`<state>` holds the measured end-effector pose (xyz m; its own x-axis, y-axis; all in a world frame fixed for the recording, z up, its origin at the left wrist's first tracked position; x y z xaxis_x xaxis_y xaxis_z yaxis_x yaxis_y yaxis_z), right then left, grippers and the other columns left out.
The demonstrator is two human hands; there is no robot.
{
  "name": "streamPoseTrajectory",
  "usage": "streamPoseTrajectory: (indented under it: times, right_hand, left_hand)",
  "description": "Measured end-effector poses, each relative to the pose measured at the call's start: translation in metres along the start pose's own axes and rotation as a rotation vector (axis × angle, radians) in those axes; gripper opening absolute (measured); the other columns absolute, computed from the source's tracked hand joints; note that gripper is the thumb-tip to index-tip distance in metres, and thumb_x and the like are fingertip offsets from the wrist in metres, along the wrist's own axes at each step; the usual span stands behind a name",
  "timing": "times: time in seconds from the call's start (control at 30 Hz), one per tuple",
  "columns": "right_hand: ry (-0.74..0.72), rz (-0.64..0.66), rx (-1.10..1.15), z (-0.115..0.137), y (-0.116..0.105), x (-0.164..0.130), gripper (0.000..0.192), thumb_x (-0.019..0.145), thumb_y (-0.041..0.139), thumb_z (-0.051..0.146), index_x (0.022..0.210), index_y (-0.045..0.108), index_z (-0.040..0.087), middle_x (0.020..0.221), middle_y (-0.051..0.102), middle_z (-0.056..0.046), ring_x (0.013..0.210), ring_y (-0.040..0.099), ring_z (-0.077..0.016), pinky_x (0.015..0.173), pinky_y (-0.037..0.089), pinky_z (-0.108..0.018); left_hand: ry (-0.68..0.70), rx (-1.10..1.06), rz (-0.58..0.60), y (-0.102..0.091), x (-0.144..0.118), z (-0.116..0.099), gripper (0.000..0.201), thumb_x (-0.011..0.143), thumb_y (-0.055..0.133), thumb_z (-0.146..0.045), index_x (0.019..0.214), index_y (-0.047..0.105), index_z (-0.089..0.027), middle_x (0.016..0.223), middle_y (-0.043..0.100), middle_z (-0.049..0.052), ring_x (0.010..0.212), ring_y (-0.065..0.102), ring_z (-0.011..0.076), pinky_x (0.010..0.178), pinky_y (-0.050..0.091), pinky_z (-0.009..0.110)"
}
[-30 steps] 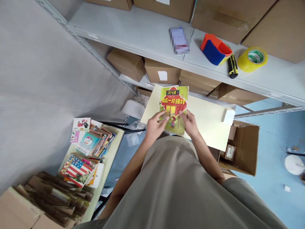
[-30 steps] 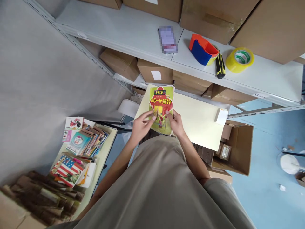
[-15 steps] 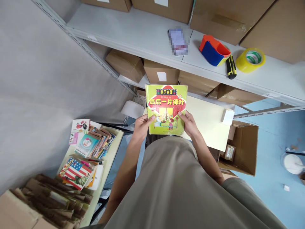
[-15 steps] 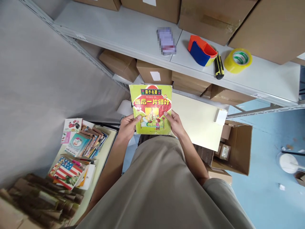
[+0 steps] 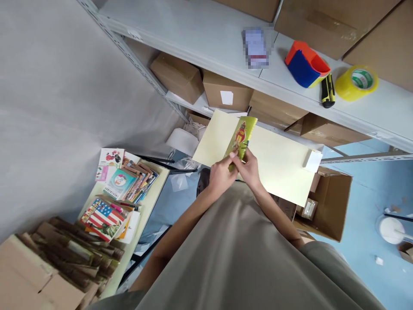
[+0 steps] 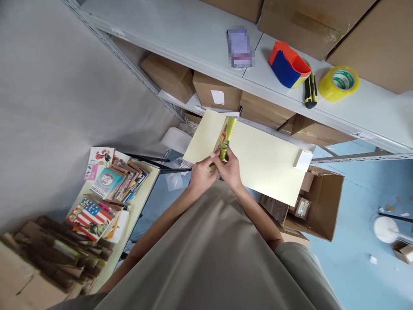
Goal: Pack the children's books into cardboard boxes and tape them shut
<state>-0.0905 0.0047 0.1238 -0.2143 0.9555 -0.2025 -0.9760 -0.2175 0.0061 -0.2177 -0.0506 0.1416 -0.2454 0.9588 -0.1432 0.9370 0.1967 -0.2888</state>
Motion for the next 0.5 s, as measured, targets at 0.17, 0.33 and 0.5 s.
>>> streamPoseTrajectory:
  times: [0.17,0.33,0.5]
  right_hand:
    - [-0.028,-0.049,-0.005,-0.006,-0.013,0.013,0.052,0.097,0.076,0.080,0.104,0.076,0.028,0.109,0.085,-0.006,0.111,0.077,-0.0302,0.104,0.064,-0.045]
    - [0.056,0.111,0.129,0.007,-0.011,0.001,0.058,0.091,0.083,0.083,0.116,0.080,0.031,0.128,0.087,-0.008,0.133,0.077,-0.0362,0.110,0.066,-0.051]
    - [0.143,0.176,0.239,0.013,-0.015,-0.004,0.065,0.086,0.088,0.083,0.125,0.079,0.033,0.131,0.087,-0.009,0.140,0.076,-0.0395,0.106,0.070,-0.054]
  left_hand:
    - [-0.003,-0.203,0.086,-0.009,0.009,0.018,0.045,0.096,0.086,-0.056,0.130,0.091,-0.026,0.138,0.087,0.010,0.138,0.078,0.0394,0.126,0.059,0.054]
    - [-0.126,-0.392,-0.167,-0.069,0.030,0.058,0.073,0.082,0.098,-0.071,0.134,0.086,-0.021,0.147,0.083,0.014,0.147,0.073,0.0383,0.124,0.061,0.051]
    - [-0.280,-0.634,0.046,-0.065,0.019,0.064,0.074,0.076,0.099,-0.080,0.114,0.089,-0.018,0.118,0.090,0.017,0.129,0.082,0.0434,0.105,0.070,0.052]
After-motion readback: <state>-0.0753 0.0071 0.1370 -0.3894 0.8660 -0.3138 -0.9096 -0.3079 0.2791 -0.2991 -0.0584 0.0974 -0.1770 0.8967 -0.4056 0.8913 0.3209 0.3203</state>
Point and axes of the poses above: each hand's wrist, its own x-axis towards the middle knuckle, its own y-axis out of the palm, z = x × y, the point moved 8 cm from there along x, towards the middle knuckle
